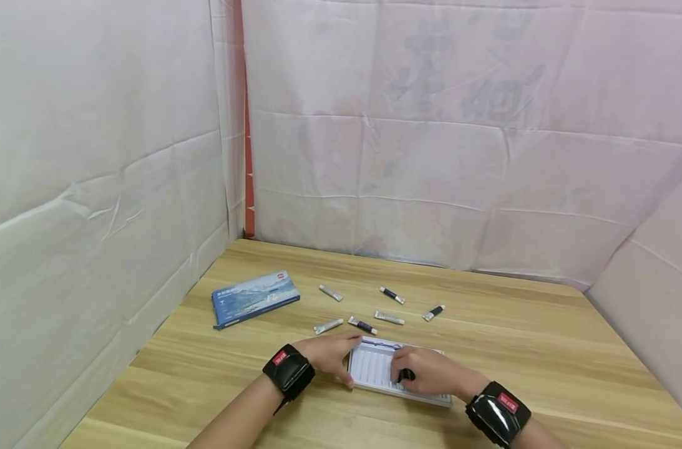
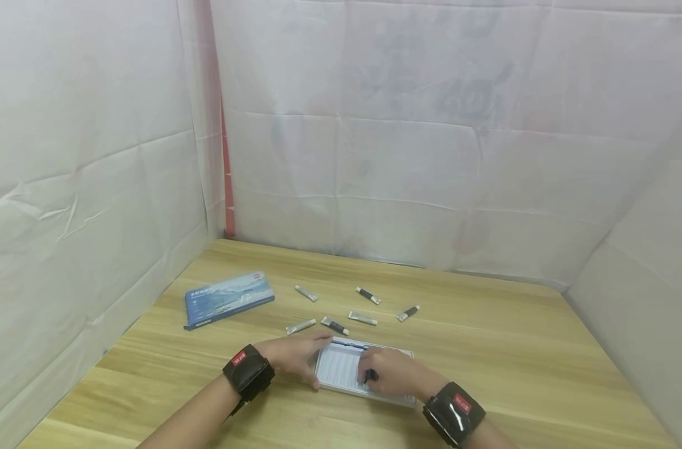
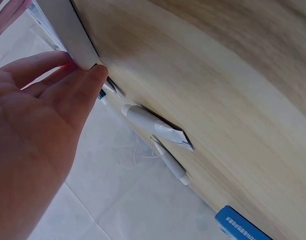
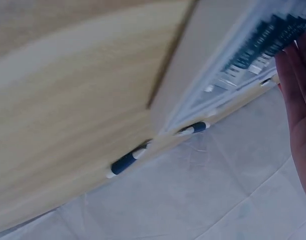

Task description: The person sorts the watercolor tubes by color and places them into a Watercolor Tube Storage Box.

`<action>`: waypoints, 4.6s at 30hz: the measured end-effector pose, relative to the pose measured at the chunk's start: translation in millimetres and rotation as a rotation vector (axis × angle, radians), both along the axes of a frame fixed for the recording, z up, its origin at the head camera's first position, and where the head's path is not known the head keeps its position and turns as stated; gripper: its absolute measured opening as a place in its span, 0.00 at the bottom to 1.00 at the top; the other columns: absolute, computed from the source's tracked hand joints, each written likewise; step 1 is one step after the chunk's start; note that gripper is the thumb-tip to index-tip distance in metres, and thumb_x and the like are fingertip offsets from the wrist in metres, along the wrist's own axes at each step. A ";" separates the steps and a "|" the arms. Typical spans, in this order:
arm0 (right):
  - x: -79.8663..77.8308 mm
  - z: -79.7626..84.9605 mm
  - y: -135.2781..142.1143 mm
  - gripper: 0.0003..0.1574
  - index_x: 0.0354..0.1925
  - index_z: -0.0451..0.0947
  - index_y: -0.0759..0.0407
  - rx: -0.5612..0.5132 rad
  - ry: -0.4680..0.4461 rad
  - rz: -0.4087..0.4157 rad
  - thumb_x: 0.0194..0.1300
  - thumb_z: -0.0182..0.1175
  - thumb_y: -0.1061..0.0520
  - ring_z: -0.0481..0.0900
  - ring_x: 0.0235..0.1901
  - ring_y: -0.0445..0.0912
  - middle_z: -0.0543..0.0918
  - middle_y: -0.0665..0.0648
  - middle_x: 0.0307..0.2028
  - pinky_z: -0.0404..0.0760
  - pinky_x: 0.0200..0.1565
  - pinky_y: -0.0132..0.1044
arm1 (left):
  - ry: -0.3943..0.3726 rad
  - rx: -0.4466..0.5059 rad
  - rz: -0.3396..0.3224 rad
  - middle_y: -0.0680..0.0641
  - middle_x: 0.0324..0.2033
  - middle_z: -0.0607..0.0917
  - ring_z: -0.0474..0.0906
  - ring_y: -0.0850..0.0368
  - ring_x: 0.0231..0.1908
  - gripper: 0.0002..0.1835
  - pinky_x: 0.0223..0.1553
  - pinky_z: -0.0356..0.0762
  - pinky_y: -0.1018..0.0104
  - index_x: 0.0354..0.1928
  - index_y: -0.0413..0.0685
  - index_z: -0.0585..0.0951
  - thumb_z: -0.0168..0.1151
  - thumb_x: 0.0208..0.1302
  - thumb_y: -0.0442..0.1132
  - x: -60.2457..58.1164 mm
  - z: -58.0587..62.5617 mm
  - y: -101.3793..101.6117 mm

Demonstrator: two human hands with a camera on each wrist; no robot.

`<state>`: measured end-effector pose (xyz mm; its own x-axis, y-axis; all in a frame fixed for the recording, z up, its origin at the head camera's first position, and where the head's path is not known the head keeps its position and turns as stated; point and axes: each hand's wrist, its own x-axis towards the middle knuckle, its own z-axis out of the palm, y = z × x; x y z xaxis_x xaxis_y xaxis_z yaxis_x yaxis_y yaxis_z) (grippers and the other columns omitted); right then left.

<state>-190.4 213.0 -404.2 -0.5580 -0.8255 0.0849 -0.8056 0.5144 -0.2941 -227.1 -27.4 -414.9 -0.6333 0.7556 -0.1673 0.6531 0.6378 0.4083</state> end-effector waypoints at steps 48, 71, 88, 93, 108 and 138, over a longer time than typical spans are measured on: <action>-80.0 5.0 -22.1 0.09 0.39 0.81 0.60 0.081 0.199 -0.135 0.58 0.63 0.62 0.78 0.34 0.44 0.78 0.53 0.35 0.78 0.34 0.35 | 0.025 -0.040 -0.007 0.45 0.66 0.60 0.55 0.57 0.64 0.49 0.61 0.55 0.69 0.67 0.39 0.61 0.71 0.46 0.54 -0.1 1.8 0.0; -35.4 5.6 -10.2 0.14 0.41 0.80 0.59 0.047 0.315 -0.037 0.53 0.65 0.64 0.78 0.39 0.44 0.78 0.53 0.40 0.79 0.37 0.31 | -0.014 -0.045 0.026 0.46 0.66 0.59 0.54 0.57 0.64 0.50 0.61 0.54 0.68 0.67 0.40 0.60 0.71 0.46 0.54 0.1 2.5 1.4; -13.8 -2.1 -9.5 0.16 0.40 0.79 0.57 -0.073 0.339 0.055 0.50 0.65 0.67 0.76 0.36 0.38 0.79 0.48 0.35 0.76 0.37 0.26 | -0.021 -0.049 0.032 0.49 0.66 0.59 0.55 0.58 0.64 0.49 0.61 0.56 0.68 0.68 0.43 0.60 0.71 0.46 0.55 -0.5 3.1 1.3; -10.7 -3.8 -10.5 0.15 0.40 0.79 0.58 -0.095 0.313 0.073 0.52 0.64 0.67 0.77 0.38 0.38 0.80 0.49 0.36 0.76 0.39 0.27 | -0.018 -0.047 0.024 0.48 0.66 0.59 0.55 0.58 0.64 0.49 0.61 0.56 0.68 0.67 0.42 0.60 0.71 0.46 0.55 -0.3 3.9 1.3; -5.2 -9.0 -7.7 0.15 0.33 0.77 0.54 -0.151 0.310 0.077 0.49 0.63 0.70 0.76 0.34 0.36 0.79 0.46 0.33 0.75 0.35 0.23 | -0.035 -0.033 0.039 0.48 0.66 0.59 0.55 0.57 0.64 0.48 0.61 0.56 0.68 0.67 0.41 0.60 0.71 0.47 0.53 3.7 8.5 0.9; -1.3 -5.4 3.9 0.07 0.39 0.82 0.52 -0.021 0.015 0.001 0.60 0.60 0.58 0.76 0.45 0.42 0.78 0.50 0.45 0.77 0.44 0.36 | -0.033 -0.037 0.030 0.47 0.66 0.59 0.55 0.57 0.64 0.48 0.61 0.55 0.68 0.67 0.41 0.60 0.71 0.47 0.53 3.5 7.0 1.1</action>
